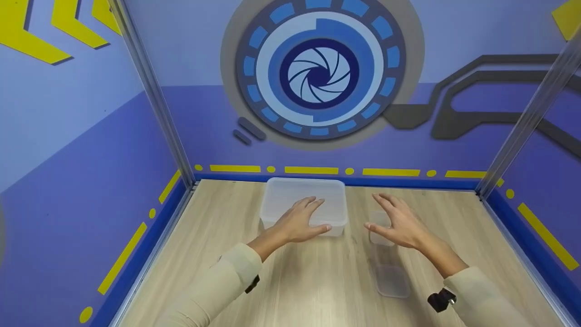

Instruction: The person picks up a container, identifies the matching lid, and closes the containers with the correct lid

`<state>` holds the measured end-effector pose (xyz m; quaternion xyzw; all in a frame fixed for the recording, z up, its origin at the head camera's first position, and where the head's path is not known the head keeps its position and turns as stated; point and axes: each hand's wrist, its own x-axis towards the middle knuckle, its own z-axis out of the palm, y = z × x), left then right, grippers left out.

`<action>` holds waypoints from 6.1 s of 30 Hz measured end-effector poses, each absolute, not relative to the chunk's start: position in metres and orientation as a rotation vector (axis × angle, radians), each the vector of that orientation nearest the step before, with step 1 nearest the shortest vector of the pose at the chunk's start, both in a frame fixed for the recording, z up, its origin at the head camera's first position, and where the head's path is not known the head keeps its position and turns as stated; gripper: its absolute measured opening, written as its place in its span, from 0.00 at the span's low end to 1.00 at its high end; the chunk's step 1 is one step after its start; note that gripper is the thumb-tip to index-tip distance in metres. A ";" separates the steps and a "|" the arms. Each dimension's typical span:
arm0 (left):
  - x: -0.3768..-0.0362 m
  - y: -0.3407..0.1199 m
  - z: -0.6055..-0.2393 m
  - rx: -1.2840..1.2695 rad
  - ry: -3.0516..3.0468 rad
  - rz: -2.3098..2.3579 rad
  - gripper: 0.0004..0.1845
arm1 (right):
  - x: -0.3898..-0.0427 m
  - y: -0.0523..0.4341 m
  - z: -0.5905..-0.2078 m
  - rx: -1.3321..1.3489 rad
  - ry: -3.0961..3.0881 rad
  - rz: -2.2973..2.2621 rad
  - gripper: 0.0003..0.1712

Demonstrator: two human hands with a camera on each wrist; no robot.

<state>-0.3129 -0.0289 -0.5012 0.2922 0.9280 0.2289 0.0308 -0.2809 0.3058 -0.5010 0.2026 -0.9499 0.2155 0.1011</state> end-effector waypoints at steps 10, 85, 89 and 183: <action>-0.307 -0.014 -0.505 0.988 2.901 0.579 0.45 | -0.275 0.318 -0.496 0.593 -2.868 0.603 0.55; -0.256 0.099 -0.608 1.182 2.772 0.539 0.51 | -0.229 0.369 -0.588 0.945 -3.023 0.332 0.57; -0.254 0.104 -0.613 1.211 2.801 0.522 0.49 | -0.225 0.371 -0.595 0.974 -2.989 0.307 0.58; -0.274 0.060 -0.579 1.558 2.839 0.656 0.42 | -0.222 0.340 -0.557 0.909 -2.789 0.593 0.48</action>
